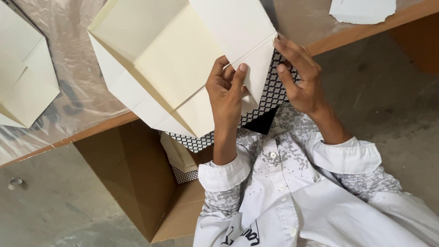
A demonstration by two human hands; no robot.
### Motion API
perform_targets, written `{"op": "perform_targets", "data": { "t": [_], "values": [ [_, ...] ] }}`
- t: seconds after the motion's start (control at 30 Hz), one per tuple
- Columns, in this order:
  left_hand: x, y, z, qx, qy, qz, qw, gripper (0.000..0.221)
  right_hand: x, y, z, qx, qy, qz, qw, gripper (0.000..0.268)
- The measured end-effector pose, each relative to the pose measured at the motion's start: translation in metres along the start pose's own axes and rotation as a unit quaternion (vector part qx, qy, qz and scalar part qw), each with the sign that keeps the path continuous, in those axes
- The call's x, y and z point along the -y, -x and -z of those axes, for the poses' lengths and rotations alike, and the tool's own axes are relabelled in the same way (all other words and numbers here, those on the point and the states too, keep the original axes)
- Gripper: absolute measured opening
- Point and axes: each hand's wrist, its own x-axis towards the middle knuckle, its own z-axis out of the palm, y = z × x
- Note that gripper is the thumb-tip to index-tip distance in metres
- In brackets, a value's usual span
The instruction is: Folding and applying adhesive to white and patterned cardboard boxes in a manufacturing setting.
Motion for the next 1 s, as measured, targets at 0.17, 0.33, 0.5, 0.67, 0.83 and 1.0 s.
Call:
{"op": "perform_targets", "data": {
  "t": [0.17,0.33,0.5,0.67,0.83,1.0],
  "values": [
    [0.005,-0.001,0.004,0.005,0.007,-0.001,1.000,0.023,-0.003,0.004,0.001,0.015,0.049,0.031,0.998,0.044],
    [0.001,-0.004,0.006,0.006,0.013,-0.003,1.000,0.024,-0.020,0.025,-0.009,0.031,0.092,0.089,0.991,0.044],
    [-0.003,-0.008,0.012,0.003,0.042,-0.001,0.999,0.022,-0.008,0.037,-0.014,0.069,0.124,0.157,0.977,0.052],
    [0.010,-0.010,0.028,0.008,0.021,-0.021,1.000,0.021,-0.002,0.046,-0.014,0.114,0.114,0.182,0.970,0.050],
    [-0.001,-0.008,0.020,0.008,0.041,-0.013,0.999,0.024,-0.010,0.038,-0.012,0.114,0.038,0.205,0.971,0.050],
    [-0.004,-0.006,0.017,-0.005,0.027,0.004,1.000,0.027,-0.007,0.015,-0.003,0.042,0.159,0.213,0.963,0.047]
  ]
}}
